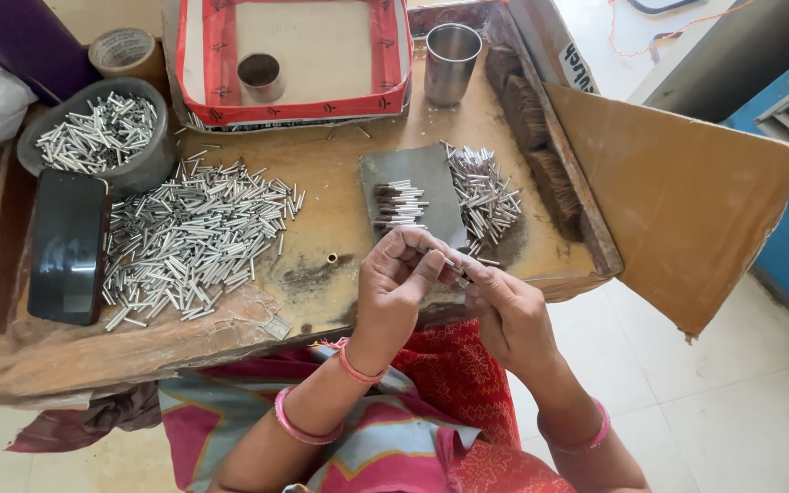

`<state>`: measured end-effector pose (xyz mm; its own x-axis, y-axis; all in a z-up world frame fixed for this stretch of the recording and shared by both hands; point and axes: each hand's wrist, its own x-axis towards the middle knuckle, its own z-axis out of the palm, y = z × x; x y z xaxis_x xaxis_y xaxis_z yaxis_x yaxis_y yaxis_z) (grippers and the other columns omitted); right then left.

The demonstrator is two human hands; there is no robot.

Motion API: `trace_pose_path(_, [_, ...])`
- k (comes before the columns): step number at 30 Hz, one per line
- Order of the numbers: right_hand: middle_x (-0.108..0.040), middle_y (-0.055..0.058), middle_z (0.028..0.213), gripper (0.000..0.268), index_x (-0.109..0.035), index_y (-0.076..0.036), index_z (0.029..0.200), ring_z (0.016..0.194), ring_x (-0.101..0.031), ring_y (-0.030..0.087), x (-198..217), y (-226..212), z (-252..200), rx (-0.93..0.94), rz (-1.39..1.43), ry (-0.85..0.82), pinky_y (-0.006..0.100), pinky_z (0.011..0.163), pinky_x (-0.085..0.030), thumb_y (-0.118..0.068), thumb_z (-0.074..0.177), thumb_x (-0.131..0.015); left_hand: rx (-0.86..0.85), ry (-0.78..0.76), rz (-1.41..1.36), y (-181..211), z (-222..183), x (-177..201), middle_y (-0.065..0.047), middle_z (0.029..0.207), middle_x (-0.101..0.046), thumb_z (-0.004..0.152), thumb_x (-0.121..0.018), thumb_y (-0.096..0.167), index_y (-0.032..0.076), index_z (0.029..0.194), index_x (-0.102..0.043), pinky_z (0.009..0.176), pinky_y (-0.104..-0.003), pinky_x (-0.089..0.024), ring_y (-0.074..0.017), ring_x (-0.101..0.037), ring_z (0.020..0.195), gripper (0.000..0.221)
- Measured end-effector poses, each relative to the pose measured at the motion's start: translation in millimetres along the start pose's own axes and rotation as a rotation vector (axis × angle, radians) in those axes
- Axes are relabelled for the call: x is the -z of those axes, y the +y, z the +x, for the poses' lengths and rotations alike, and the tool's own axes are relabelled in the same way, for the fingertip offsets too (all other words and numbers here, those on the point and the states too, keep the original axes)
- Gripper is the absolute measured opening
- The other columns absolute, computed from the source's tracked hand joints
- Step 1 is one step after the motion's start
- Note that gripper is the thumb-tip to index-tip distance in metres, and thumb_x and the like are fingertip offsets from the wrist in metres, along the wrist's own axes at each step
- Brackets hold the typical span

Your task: Assembling small metal pins into cylindrical sleeves on a workbench.

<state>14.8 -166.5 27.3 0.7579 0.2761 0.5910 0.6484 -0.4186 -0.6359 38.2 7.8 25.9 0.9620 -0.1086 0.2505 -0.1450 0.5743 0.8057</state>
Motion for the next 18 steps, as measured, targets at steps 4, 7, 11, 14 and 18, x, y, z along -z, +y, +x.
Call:
trace_pose_path(4, [-0.065,0.010,0.086,0.051,-0.057,0.000,0.140,0.067,-0.064,0.015,2.5,-8.0,-4.3,-0.008,-0.015,-0.014,0.028,0.066,-0.055,0.012,0.091,-0.052,0.005,-0.010,0.010,2.0,-7.1,-1.5,-0.007,0.098,-0.071,0.103,-0.059,-0.003,0.001,0.105,-0.062,0.086,-0.029,-0.058,-0.0122,-0.067,0.089,0.005])
trace_pose_path(7, [-0.063,0.008,0.081,0.046,-0.055,-0.001,0.143,0.064,-0.061,0.014,0.1,-15.6,-7.9,-0.010,-0.020,0.001,0.027,0.064,-0.053,0.005,0.097,-0.052,-0.014,-0.008,0.061,0.0,-15.3,-1.7,-0.005,0.099,-0.070,0.103,-0.058,-0.004,0.001,0.104,-0.061,0.086,-0.028,-0.057,-0.0110,-0.066,0.090,0.006])
trace_pose_path(11, [-0.058,0.005,0.070,0.043,-0.053,-0.001,0.146,0.057,-0.055,0.013,-4.5,-28.1,-12.3,-0.112,0.008,-0.028,0.028,0.058,-0.049,-0.004,0.103,-0.052,-0.057,-0.029,0.205,-1.5,-29.6,-1.4,-0.003,0.098,-0.067,0.101,-0.060,-0.007,0.001,0.105,-0.061,0.086,-0.026,-0.055,-0.0086,-0.063,0.091,0.009])
trace_pose_path(14, [-0.055,0.004,0.068,0.045,-0.049,0.000,0.149,0.056,-0.054,0.013,-9.7,-31.3,-17.7,-0.135,0.081,-0.016,0.027,0.056,-0.048,-0.010,0.105,-0.051,-0.032,-0.046,0.254,0.0,-36.7,1.5,-0.002,0.097,-0.066,0.099,-0.060,-0.009,0.000,0.105,-0.061,0.085,-0.025,-0.055,-0.0071,-0.062,0.092,0.011])
trace_pose_path(18, [-0.056,0.005,0.069,0.046,-0.048,0.002,0.148,0.058,-0.054,0.013,-15.5,-26.9,-29.3,-0.153,0.143,-0.042,0.026,0.058,-0.048,-0.004,0.103,-0.051,0.035,-0.045,0.149,3.7,-40.1,10.5,-0.002,0.096,-0.067,0.098,-0.060,-0.009,0.000,0.104,-0.061,0.085,-0.025,-0.056,-0.0080,-0.063,0.090,0.011])
